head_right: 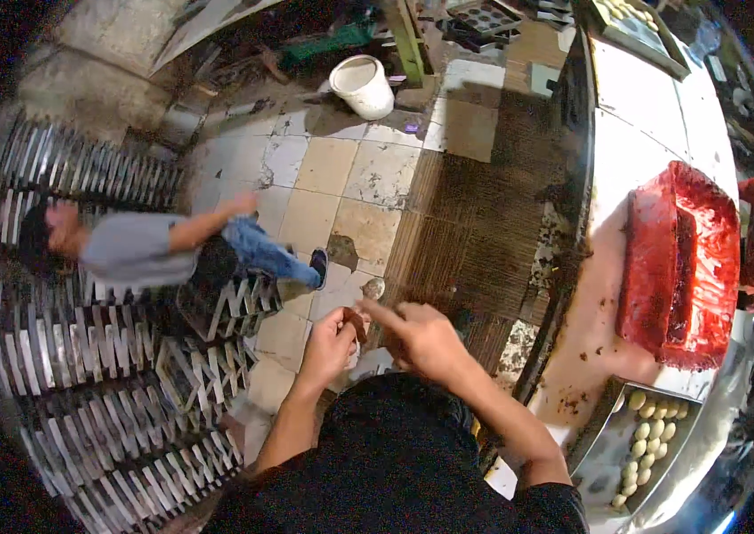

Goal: Prepare and fill dough with jam for baking in a bakery.

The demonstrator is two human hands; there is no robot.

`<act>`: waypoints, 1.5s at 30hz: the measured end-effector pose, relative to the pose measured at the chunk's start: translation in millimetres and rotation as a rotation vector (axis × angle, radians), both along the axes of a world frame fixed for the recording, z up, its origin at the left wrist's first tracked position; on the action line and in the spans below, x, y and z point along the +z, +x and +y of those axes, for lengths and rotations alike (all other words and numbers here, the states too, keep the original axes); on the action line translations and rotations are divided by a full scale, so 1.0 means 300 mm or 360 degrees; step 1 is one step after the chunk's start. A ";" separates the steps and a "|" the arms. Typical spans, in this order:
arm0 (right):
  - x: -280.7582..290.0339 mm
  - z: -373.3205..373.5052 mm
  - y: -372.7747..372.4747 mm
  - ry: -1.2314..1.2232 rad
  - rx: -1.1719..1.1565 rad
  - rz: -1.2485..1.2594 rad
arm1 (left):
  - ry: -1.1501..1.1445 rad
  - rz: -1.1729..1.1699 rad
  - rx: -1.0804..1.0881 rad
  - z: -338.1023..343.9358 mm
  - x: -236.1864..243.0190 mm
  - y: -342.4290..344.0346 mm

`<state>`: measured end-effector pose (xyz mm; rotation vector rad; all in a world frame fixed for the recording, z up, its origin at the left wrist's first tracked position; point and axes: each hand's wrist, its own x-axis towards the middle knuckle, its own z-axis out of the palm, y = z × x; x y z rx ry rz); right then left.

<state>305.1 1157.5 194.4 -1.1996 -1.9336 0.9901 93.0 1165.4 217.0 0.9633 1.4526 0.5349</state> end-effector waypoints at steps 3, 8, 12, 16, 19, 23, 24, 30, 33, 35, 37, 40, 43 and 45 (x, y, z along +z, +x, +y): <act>-0.013 -0.041 -0.126 0.0311 0.0088 -0.0449 | 0.0178 0.0139 -0.0022 -0.052 0.023 -0.086; 0.015 -0.063 -0.349 0.0443 0.0285 -0.0636 | 0.0521 0.0421 0.0123 -0.203 0.066 -0.311; 0.078 -0.123 -0.652 0.0509 0.0564 -0.0638 | 0.0660 0.0495 0.0447 -0.417 0.057 -0.593; 0.085 -0.239 -1.012 0.0668 0.0821 -0.0501 | 0.0807 0.0528 0.0785 -0.671 0.055 -0.875; 0.105 -0.331 -1.275 0.0663 0.1080 -0.0557 | 0.0814 0.0582 0.1048 -0.850 0.075 -1.058; 0.136 -0.435 -1.590 0.0890 0.1437 -0.0310 | 0.0584 0.0687 0.1334 -1.081 0.139 -1.242; 0.147 -0.461 -1.669 0.0940 0.1519 -0.0362 | 0.0599 0.0727 0.1448 -1.126 0.139 -1.289; 0.188 -0.578 -2.113 0.1259 0.1807 -0.0401 | 0.0685 0.0936 0.1892 -1.354 0.168 -1.485; 0.125 -0.556 -2.390 0.1062 0.1843 -0.0417 | 0.0706 0.0771 0.2199 -1.445 0.226 -1.567; 0.085 -0.577 -2.567 0.0485 0.1997 -0.0258 | 0.0696 0.0758 0.2417 -1.513 0.191 -1.642; 0.048 -0.680 -2.758 -0.0325 0.2084 -0.0259 | 0.0674 0.0778 0.2654 -1.603 0.165 -1.728; -0.087 -0.860 -3.099 -0.0718 0.2249 -0.0315 | 0.0643 0.0797 0.2907 -1.735 0.135 -1.862; -0.157 -1.078 -3.433 -0.1299 0.2374 -0.0329 | 0.0245 0.0942 0.3072 -1.834 0.130 -1.984; -0.114 -1.347 -3.572 -0.1752 0.2166 -0.0433 | 0.0037 0.0931 0.3369 -1.922 0.095 -2.018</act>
